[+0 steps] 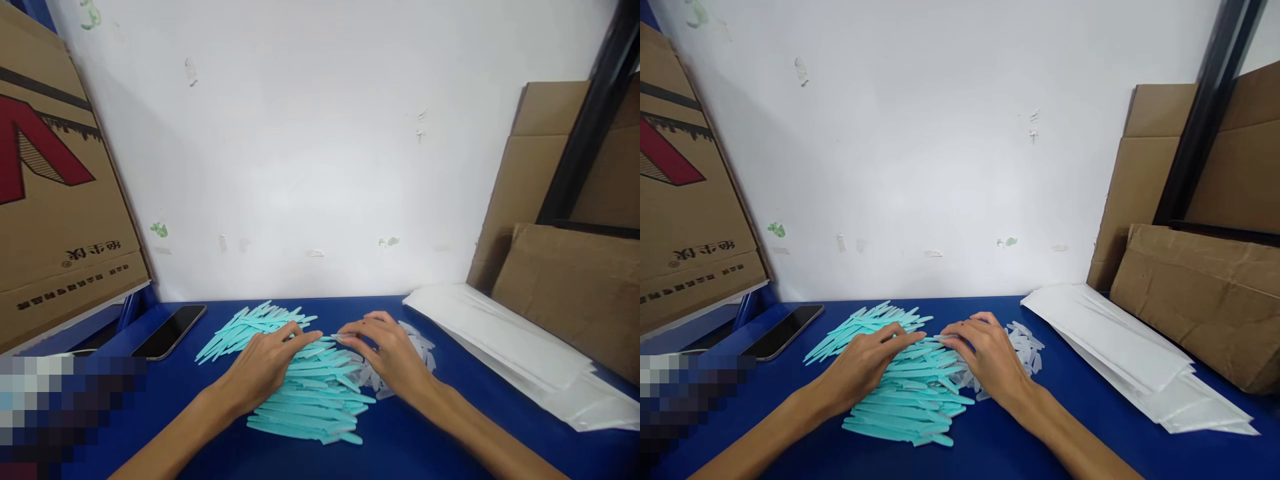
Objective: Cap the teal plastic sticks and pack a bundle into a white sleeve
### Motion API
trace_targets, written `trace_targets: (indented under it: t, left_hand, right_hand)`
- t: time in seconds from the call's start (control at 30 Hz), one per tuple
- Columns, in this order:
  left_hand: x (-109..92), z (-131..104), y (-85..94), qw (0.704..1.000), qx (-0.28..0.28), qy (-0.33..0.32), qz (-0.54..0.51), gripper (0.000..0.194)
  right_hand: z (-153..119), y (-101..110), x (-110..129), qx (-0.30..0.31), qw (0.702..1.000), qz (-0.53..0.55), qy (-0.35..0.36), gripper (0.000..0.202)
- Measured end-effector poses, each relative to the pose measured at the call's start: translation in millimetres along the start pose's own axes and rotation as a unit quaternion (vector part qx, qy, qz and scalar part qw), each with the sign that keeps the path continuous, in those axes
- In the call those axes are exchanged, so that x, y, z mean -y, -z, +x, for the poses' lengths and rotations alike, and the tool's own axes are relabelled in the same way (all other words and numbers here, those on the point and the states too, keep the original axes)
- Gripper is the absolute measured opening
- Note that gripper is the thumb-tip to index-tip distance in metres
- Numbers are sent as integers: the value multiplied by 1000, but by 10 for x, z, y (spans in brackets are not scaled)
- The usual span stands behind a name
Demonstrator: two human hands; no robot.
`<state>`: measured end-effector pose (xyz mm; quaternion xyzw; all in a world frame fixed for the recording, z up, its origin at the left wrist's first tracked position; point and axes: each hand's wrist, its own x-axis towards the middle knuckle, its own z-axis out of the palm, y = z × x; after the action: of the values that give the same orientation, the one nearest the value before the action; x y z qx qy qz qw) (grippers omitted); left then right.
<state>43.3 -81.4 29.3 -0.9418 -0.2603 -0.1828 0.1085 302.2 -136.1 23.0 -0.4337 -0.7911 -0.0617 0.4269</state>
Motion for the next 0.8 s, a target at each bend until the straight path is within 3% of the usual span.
trace_targets:
  t: [0.6,0.8]
  left_hand:
    - [-53,11,21,994,-64,-11,-87,40]
    - [-152,10,-11,983,-126,-37,-125,48]
  right_hand:
    - [-2,-16,23,15,999,26,33,11]
    - [-33,-39,134,25,998,59,19,12]
